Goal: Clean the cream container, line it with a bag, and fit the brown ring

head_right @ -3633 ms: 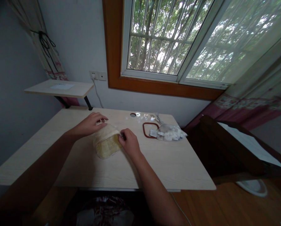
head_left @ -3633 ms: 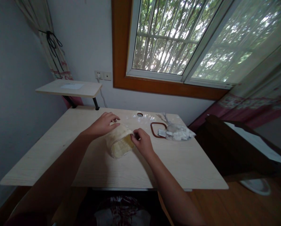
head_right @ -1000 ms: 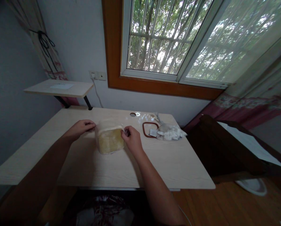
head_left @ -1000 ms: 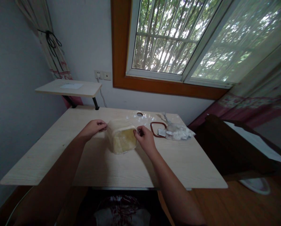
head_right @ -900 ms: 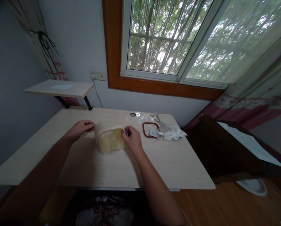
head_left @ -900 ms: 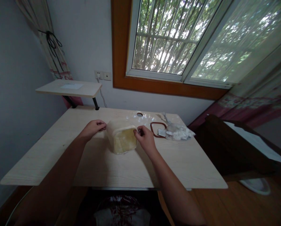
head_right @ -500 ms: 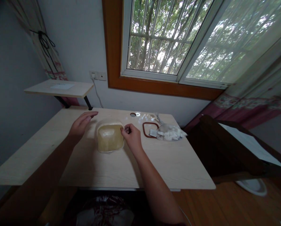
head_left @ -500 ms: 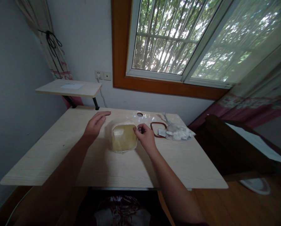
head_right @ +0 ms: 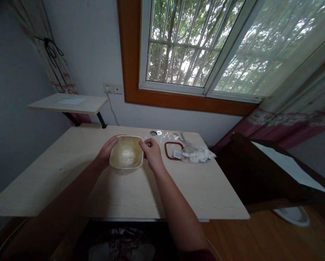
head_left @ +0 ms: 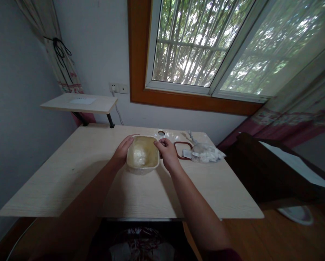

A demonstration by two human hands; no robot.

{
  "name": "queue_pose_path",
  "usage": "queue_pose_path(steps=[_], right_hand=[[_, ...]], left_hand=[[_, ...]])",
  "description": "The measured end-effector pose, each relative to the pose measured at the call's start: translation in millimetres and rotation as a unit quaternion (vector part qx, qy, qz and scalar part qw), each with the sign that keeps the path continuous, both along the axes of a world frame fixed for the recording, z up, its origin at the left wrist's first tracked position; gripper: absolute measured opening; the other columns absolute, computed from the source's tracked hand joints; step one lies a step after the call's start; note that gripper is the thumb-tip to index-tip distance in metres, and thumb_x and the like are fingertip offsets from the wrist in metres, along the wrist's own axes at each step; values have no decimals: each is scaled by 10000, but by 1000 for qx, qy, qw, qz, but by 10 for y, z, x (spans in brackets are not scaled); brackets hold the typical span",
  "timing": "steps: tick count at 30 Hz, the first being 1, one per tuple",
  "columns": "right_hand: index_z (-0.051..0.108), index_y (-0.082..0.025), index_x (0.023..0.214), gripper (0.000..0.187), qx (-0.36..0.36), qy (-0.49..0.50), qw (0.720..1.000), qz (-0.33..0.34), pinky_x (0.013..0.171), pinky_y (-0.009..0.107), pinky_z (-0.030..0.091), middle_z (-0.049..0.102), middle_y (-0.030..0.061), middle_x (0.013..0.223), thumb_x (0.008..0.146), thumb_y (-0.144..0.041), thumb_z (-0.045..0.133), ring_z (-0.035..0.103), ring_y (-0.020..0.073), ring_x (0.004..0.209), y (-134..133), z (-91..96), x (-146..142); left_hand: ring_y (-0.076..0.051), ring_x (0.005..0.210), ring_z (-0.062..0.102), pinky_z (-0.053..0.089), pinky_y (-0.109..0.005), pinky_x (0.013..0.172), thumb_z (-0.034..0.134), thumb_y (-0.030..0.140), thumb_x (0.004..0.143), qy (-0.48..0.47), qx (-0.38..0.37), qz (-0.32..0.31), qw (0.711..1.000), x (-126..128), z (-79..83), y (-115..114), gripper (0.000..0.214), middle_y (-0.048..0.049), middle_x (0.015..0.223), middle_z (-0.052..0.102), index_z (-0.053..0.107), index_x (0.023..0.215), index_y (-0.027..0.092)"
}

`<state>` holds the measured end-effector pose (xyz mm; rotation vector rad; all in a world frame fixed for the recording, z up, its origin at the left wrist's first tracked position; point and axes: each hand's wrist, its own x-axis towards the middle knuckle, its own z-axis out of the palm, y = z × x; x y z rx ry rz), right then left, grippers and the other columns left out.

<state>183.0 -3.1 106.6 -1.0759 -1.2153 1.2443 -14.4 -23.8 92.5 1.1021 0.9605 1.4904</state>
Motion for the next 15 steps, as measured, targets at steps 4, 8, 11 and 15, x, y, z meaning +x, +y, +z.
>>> queue_pose_path(steps=[4, 8, 11, 15], right_hand=[[556, -231, 871, 362, 23, -7, 1000, -14, 465, 225, 333, 456, -85, 636, 733, -501, 754, 427, 106, 529, 73, -91, -11], [657, -208, 1007, 371, 85, -67, 993, -37, 751, 288, 504, 663, 29, 944, 780, -499, 694, 609, 180, 845, 119, -177, -4], [703, -221, 1089, 390, 112, -97, 989, -18, 900, 338, 509, 690, 73, 1170, 826, -500, 630, 629, 226, 1036, 117, -217, 11], [738, -213, 996, 360, 79, -91, 992, 40, 859, 334, 522, 750, 51, 1023, 865, -505, 573, 663, 243, 990, 96, -236, 25]], left_hand=[[-247, 1055, 679, 525, -358, 924, 608, 491, 897, -18, -7, 4, 1000, 10, -31, 18, 414, -89, 1160, 728, 664, 1151, 169], [-247, 1027, 687, 536, -365, 916, 606, 514, 885, 10, -18, 8, 1000, 3, -37, 5, 431, -88, 1157, 732, 662, 1150, 178], [-253, 1019, 692, 543, -373, 914, 597, 555, 882, 35, -22, 21, 999, -7, -72, -3, 457, -90, 1138, 739, 674, 1135, 183], [-260, 1012, 696, 542, -371, 911, 616, 580, 867, 48, -43, 25, 998, -35, -114, -3, 458, -83, 1078, 756, 698, 1077, 181]])
